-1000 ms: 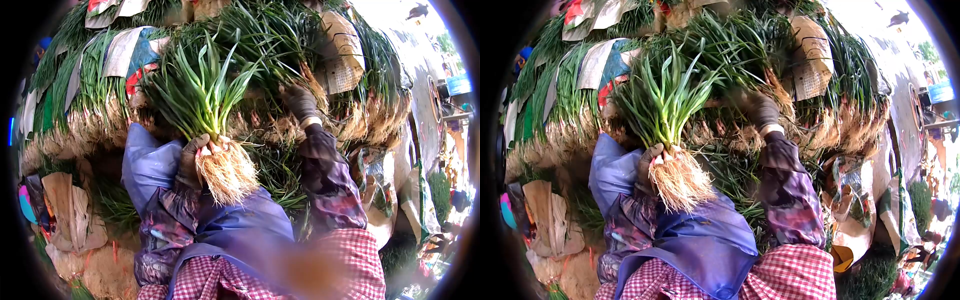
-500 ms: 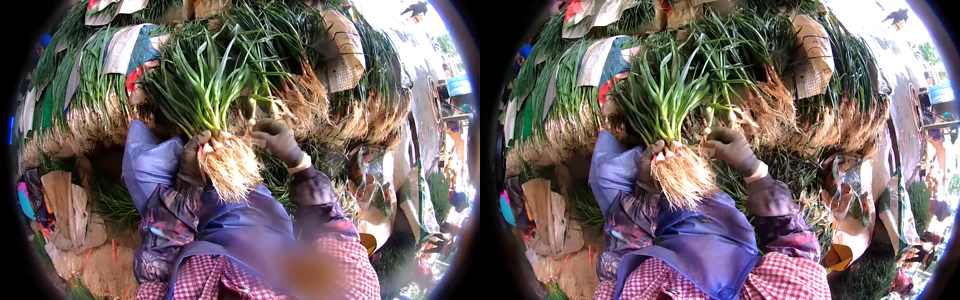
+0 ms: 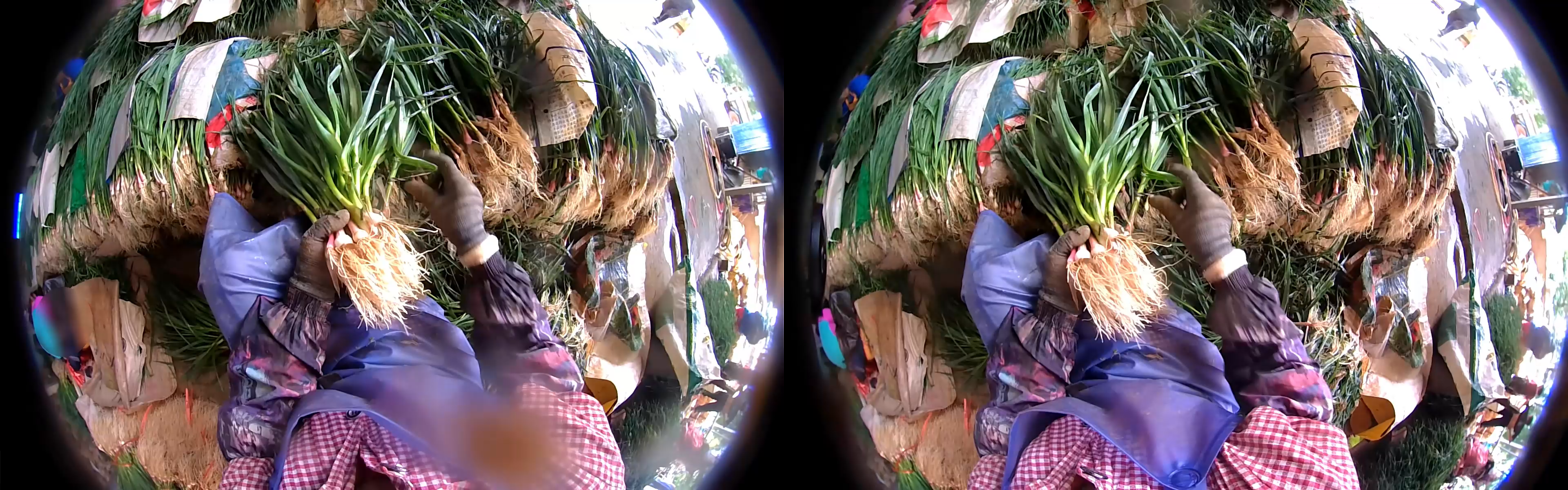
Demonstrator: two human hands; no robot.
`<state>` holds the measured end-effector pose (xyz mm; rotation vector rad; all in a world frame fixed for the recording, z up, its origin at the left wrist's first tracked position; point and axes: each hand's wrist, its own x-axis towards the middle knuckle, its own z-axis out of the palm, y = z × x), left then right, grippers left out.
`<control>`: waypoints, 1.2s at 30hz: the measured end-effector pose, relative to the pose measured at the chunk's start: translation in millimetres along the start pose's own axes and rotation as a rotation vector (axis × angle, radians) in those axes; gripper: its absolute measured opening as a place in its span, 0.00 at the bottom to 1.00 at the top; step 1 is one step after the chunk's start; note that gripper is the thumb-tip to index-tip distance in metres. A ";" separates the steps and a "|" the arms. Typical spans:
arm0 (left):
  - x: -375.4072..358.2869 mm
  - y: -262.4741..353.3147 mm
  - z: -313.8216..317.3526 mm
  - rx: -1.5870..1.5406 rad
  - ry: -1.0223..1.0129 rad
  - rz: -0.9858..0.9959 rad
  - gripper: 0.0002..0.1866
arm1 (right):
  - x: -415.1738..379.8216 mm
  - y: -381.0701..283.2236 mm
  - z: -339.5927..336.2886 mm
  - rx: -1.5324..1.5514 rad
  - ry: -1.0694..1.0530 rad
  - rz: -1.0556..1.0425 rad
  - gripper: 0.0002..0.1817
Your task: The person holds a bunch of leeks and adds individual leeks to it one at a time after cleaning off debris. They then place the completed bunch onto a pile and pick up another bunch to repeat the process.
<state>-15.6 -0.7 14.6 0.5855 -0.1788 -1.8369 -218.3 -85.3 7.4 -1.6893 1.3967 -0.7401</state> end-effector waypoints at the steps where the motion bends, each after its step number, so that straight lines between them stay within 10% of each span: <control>1: 0.2 0.5 0.9 -0.015 0.003 0.003 0.12 | 17.2 30.1 14.8 -0.057 -0.041 -0.042 0.12; 7: -2.6 -0.1 -12.7 -0.124 -0.012 -0.003 0.12 | 73.2 78.7 -26.8 0.572 0.429 0.432 0.16; 11: -3.5 0.6 6.1 -0.110 0.027 0.017 0.13 | 30.0 18.2 -18.3 -0.253 0.452 -0.002 0.24; 15: -0.8 -0.4 2.9 -0.130 0.023 -0.005 0.13 | 25.2 -1.6 12.8 0.697 -0.216 0.382 0.15; 19: -4.0 1.1 -2.8 -0.113 -0.037 -0.002 0.13 | 30.8 -5.0 49.9 1.096 -0.099 0.426 0.12; 27: -1.4 0.5 -2.8 -0.138 -0.086 0.008 0.13 | 47.2 14.4 38.1 0.774 -0.195 0.290 0.18; 30: -3.8 4.2 1.9 -0.197 -0.136 -0.015 0.12 | 29.7 -6.7 43.4 -0.465 0.235 -0.145 0.14; 33: -2.1 0.2 -3.5 -0.124 0.023 0.026 0.11 | -8.2 -11.3 45.9 -0.291 0.285 -0.606 0.12; 35: -0.3 -2.3 -3.5 -0.136 0.087 0.044 0.11 | -38.2 -0.1 52.3 0.685 0.267 0.094 0.08; 36: -1.8 0.7 1.9 -0.202 0.005 0.004 0.11 | -45.6 33.4 39.6 0.700 0.079 0.342 0.07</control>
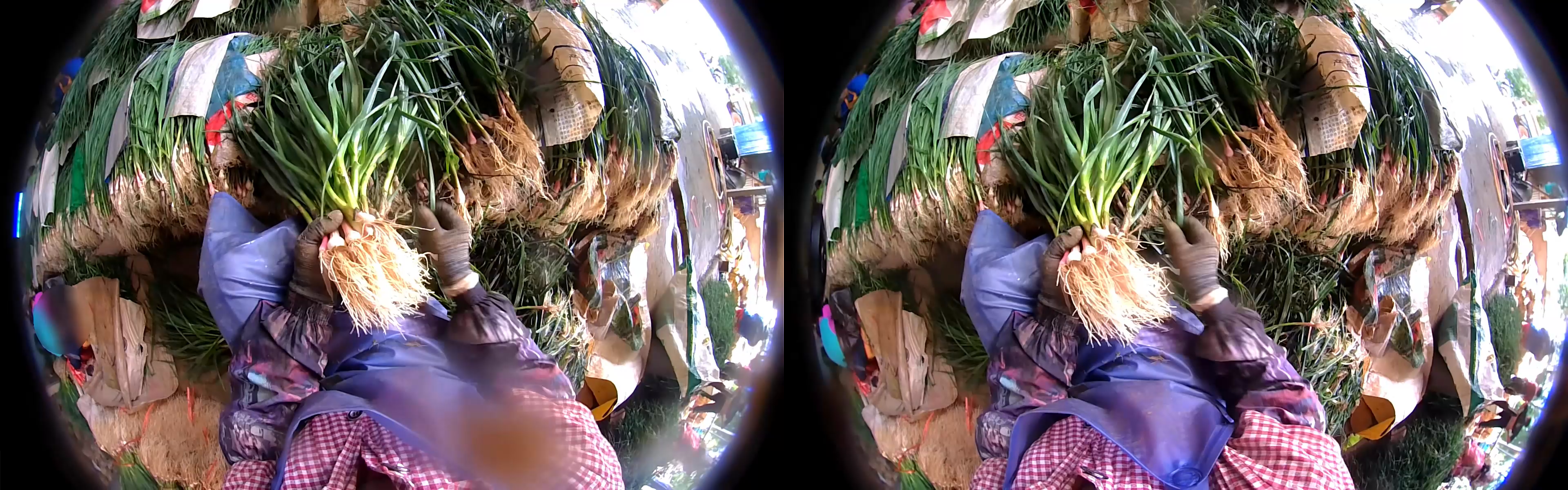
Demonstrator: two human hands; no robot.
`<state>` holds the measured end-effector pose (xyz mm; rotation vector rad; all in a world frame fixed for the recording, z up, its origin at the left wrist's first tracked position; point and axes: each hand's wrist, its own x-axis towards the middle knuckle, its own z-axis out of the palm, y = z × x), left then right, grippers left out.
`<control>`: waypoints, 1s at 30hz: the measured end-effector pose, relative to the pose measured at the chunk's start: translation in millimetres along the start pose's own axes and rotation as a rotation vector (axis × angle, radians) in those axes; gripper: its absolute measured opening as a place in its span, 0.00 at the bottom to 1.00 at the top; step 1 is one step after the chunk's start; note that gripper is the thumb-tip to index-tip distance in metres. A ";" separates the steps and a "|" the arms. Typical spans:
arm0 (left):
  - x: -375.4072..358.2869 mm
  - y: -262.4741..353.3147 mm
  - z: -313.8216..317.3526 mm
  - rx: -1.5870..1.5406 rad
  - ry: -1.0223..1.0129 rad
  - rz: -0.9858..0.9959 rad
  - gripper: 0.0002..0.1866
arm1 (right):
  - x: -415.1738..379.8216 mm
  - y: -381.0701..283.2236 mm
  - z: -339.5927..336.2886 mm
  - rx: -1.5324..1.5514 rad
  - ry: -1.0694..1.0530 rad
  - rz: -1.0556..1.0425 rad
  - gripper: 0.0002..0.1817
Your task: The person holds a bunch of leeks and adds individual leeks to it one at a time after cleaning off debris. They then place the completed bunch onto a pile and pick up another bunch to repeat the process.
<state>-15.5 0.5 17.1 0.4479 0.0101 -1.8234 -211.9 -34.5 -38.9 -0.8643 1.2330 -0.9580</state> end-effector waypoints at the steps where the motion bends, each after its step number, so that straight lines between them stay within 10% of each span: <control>1: -0.7 0.3 -0.3 0.006 0.033 0.015 0.11 | 12.6 50.6 -29.4 -0.355 -0.036 -0.010 0.10; 3: 0.6 -1.1 -0.9 0.018 0.093 0.035 0.12 | -11.2 12.6 -33.9 -1.701 -0.714 -0.026 0.13; 6: -3.1 0.5 5.6 0.006 0.052 0.018 0.15 | -10.9 -22.2 -14.7 -1.497 -0.233 -0.057 0.18; 7: -1.9 1.3 -3.1 -0.003 0.006 0.026 0.15 | -1.5 -17.7 -12.4 -1.229 0.050 -0.624 0.20; 8: -2.7 2.8 -10.1 0.015 -0.001 0.034 0.14 | 5.4 -41.5 3.1 -1.235 0.055 -0.673 0.22; 11: -0.2 2.0 -2.4 0.082 0.081 0.038 0.12 | 40.1 -22.0 14.2 -1.506 -0.373 -0.808 0.21; 16: 1.2 6.9 -26.8 -0.021 -0.208 0.025 0.14 | -7.6 67.3 -50.0 -1.877 -0.955 0.154 0.21; 19: 0.1 2.0 -6.6 -0.159 -0.111 -0.050 0.15 | -25.9 66.8 -93.7 -1.473 -1.077 -0.085 0.21; 23: -0.5 -2.1 9.1 0.092 0.075 0.079 0.19 | -6.9 -55.0 -35.6 -1.251 -0.008 -0.060 0.29; 25: 1.0 1.2 -15.0 0.161 0.050 0.094 0.20 | 36.8 -48.9 -38.2 -1.364 0.341 -0.469 0.31; 30: -2.4 3.5 2.1 -0.006 0.010 -0.047 0.10 | 104.1 -59.9 -19.3 -1.494 0.268 -0.273 0.16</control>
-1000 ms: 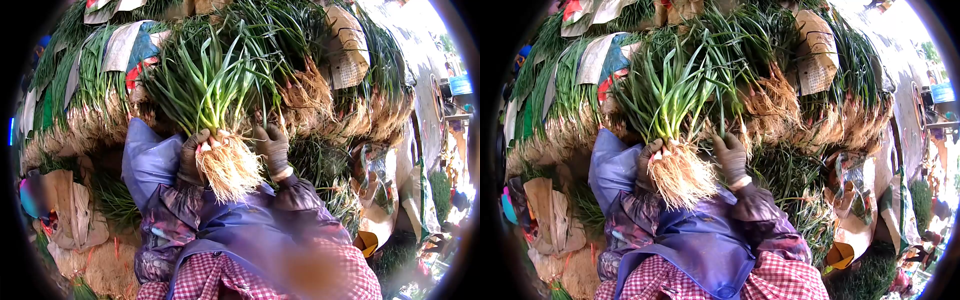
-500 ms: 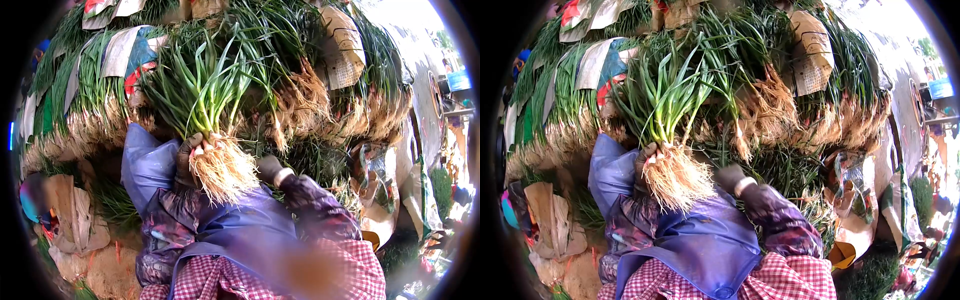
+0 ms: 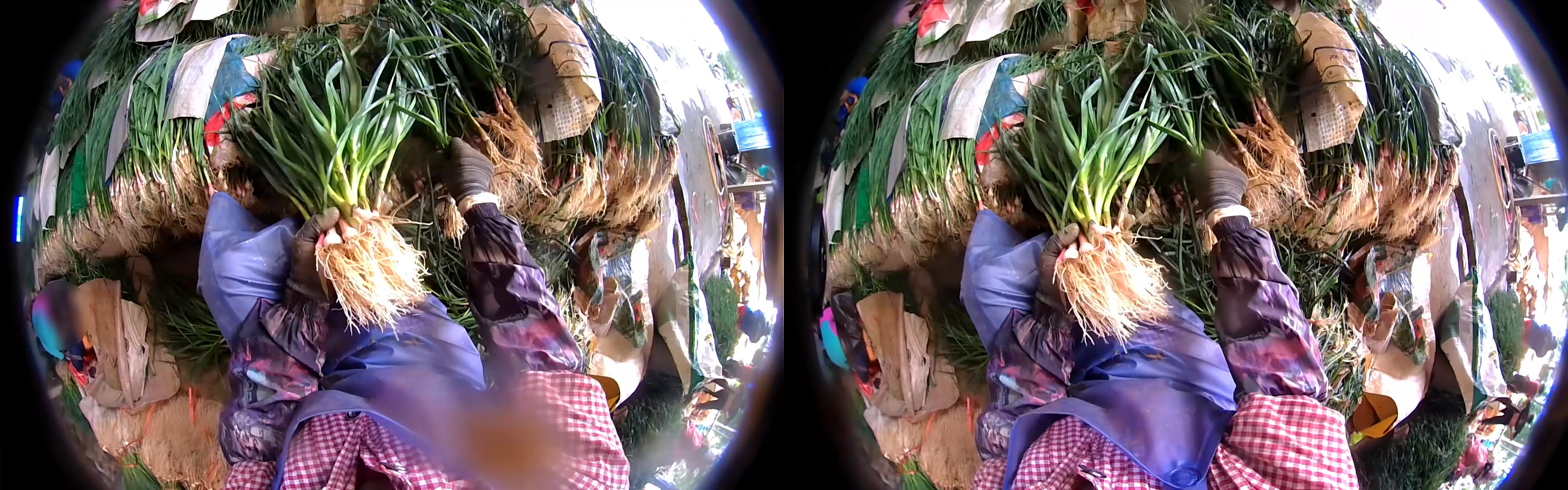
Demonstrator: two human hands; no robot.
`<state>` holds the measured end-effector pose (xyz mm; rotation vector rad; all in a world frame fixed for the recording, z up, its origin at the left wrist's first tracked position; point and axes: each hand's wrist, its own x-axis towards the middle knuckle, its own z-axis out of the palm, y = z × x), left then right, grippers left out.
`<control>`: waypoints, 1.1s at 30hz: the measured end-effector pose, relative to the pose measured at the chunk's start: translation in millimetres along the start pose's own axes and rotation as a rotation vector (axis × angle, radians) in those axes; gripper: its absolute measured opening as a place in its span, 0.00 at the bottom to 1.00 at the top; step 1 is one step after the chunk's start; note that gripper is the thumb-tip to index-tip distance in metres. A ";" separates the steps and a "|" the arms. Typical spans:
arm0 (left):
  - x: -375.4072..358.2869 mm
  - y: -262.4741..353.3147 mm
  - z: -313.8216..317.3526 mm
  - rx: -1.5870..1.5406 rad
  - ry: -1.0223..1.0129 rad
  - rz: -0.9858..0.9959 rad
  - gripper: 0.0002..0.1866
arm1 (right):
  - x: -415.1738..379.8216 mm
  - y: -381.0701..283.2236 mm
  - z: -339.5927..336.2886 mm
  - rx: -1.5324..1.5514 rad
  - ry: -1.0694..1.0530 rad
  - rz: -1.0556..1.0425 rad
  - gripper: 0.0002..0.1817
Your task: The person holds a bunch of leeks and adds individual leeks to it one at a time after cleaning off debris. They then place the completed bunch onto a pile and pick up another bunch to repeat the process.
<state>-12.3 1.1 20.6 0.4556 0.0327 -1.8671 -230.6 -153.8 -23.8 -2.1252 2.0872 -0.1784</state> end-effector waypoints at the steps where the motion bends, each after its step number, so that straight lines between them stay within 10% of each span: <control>1: 0.3 1.7 -7.0 0.059 -0.027 0.060 0.09 | 5.0 1.2 4.0 0.039 0.070 -0.047 0.13; 4: 4.8 -1.3 -8.4 0.089 -0.026 0.063 0.10 | -19.2 -9.6 -8.4 1.361 -0.333 0.227 0.09; 7: 7.2 -5.1 -2.8 0.056 0.003 0.039 0.10 | -49.6 -31.5 -5.1 1.667 -0.417 0.301 0.10; 11: 2.7 0.7 -9.1 0.069 -0.071 0.047 0.10 | -57.1 -47.7 32.0 1.020 -0.088 -0.205 0.04; 15: 0.2 -1.8 -14.3 -0.005 0.080 0.027 0.10 | -22.6 -23.5 18.3 1.499 0.128 0.297 0.06; 22: 4.0 -1.5 -20.3 -0.053 0.091 0.049 0.11 | -129.3 61.9 67.8 1.042 -0.389 0.124 0.11; 26: 3.6 -0.3 -22.0 -0.040 0.082 0.046 0.11 | -135.4 88.9 74.0 1.418 -0.282 0.631 0.11; 29: 7.1 -0.1 -23.4 -0.028 0.076 0.041 0.11 | -144.5 104.7 75.2 0.315 -0.569 0.137 0.11; 30: 6.1 -1.1 -22.0 -0.022 0.074 0.036 0.11 | -147.6 109.9 77.3 0.054 -0.787 -0.345 0.17; 33: 4.0 1.1 -22.1 -0.013 0.071 0.046 0.11 | -152.0 105.3 74.0 -0.276 -1.199 -0.434 0.24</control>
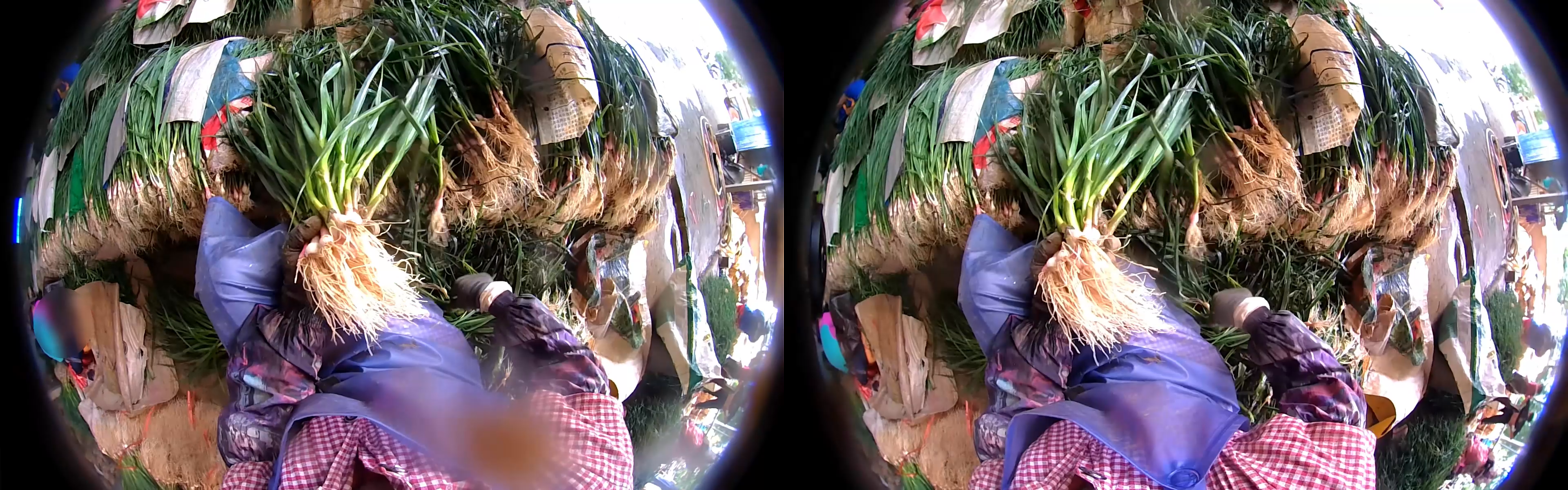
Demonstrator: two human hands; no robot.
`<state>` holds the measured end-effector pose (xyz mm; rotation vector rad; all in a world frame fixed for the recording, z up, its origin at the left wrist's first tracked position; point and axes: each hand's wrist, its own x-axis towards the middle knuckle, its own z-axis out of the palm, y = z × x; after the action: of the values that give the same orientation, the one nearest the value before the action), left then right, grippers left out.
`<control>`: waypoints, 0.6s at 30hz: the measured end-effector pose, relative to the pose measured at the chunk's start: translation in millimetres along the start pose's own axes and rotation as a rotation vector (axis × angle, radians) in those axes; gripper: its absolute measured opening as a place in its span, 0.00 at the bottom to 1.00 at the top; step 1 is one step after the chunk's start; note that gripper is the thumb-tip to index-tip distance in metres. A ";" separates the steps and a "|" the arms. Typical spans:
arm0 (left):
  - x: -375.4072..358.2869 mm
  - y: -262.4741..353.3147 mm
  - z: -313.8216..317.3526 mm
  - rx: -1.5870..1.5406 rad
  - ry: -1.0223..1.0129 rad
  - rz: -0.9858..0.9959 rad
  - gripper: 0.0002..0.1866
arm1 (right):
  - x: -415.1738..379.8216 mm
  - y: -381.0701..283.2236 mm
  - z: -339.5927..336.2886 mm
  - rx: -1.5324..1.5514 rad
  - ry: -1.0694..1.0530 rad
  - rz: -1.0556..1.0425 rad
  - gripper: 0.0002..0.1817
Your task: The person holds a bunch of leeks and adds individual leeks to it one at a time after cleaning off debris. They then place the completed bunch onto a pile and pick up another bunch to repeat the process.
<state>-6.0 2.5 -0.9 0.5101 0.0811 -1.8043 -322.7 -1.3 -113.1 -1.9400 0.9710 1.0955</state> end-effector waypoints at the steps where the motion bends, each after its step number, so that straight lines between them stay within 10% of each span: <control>1: -0.3 0.1 -0.8 -0.002 0.002 0.003 0.11 | -25.2 -18.3 -36.1 0.023 0.059 0.073 0.25; 6: 0.2 -0.5 1.5 0.011 0.006 0.002 0.11 | -58.4 -46.2 -154.1 0.905 1.192 -0.030 0.38; 10: -0.2 1.2 -0.4 0.018 -0.012 -0.018 0.11 | -30.3 -56.7 -225.8 0.684 1.023 0.000 0.28; 13: -4.4 1.5 0.3 0.026 -0.033 -0.042 0.11 | -14.0 -32.3 -265.7 0.406 1.450 0.018 0.12; 14: -6.8 1.4 0.9 0.030 -0.040 -0.049 0.11 | -21.0 -11.7 -290.1 0.967 1.487 -0.252 0.05; 17: -18.0 -4.5 8.0 0.049 -0.046 -0.097 0.12 | -29.1 102.0 -347.2 0.188 1.766 -0.135 0.05; 18: -22.1 -5.7 10.7 0.058 -0.048 -0.107 0.12 | -37.0 125.9 -361.8 0.625 1.686 -0.272 0.04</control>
<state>-10.0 20.8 16.0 0.5115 0.0235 -1.9270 -309.3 -354.6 39.1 -2.0169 1.4338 -1.2088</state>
